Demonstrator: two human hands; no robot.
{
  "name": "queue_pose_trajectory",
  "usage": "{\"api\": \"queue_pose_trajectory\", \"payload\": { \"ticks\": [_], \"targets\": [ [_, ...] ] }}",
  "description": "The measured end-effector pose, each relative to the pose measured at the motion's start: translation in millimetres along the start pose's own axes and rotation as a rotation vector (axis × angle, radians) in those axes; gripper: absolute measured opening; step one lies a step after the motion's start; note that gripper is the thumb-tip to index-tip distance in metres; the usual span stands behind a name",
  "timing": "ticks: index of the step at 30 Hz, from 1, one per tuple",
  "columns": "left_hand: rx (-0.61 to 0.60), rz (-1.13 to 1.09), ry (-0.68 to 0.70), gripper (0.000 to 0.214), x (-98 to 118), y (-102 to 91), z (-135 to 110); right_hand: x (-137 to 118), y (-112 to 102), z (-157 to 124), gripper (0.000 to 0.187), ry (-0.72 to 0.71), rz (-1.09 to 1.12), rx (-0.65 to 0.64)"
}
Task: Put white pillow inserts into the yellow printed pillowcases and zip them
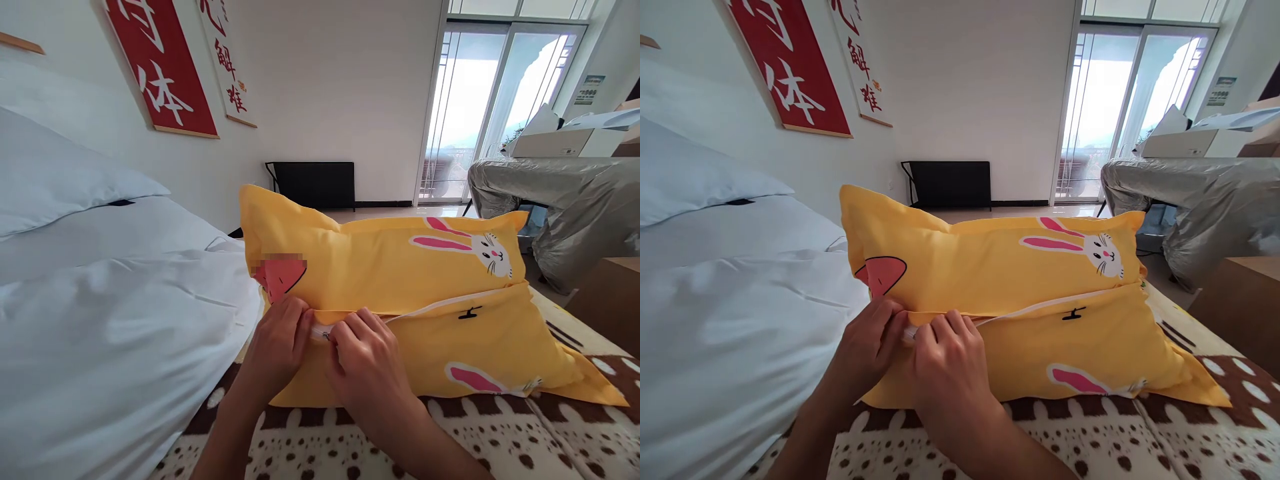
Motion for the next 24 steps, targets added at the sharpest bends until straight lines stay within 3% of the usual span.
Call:
{"api": "queue_pose_trajectory", "payload": {
  "ticks": [6, 10, 16, 18, 24],
  "targets": [
    [0.241, 0.052, 0.067, 0.018, -7, 10.1, -6, 11, 17, 3, 0.014, 0.029, 0.099, 0.048],
    [0.167, 0.122, 0.093, 0.020, -5, 11.9, -4, 17, 30, 1, 0.012, 0.080, 0.101, 0.035],
    [-0.079, 0.085, 0.134, 0.022, -1, 10.2, 1, 14, 34, 1, 0.014, 0.053, 0.020, -0.071],
    [-0.063, 0.074, 0.150, 0.026, 0, 9.4, 1, 15, 33, 1, 0.014, 0.069, -0.009, -0.093],
    [0.142, 0.032, 0.120, 0.020, -4, 7.6, -2, 32, 18, 4, 0.016, 0.170, -0.021, -0.108]
  ]
}}
Point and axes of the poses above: each hand's wrist, its own z-axis towards the middle knuckle, its own y-axis out of the palm, x = y × z, the point moved 7 cm from there along z, towards the middle knuckle, and after that the axes turned 1 degree about -x, right-handed, at the moved point
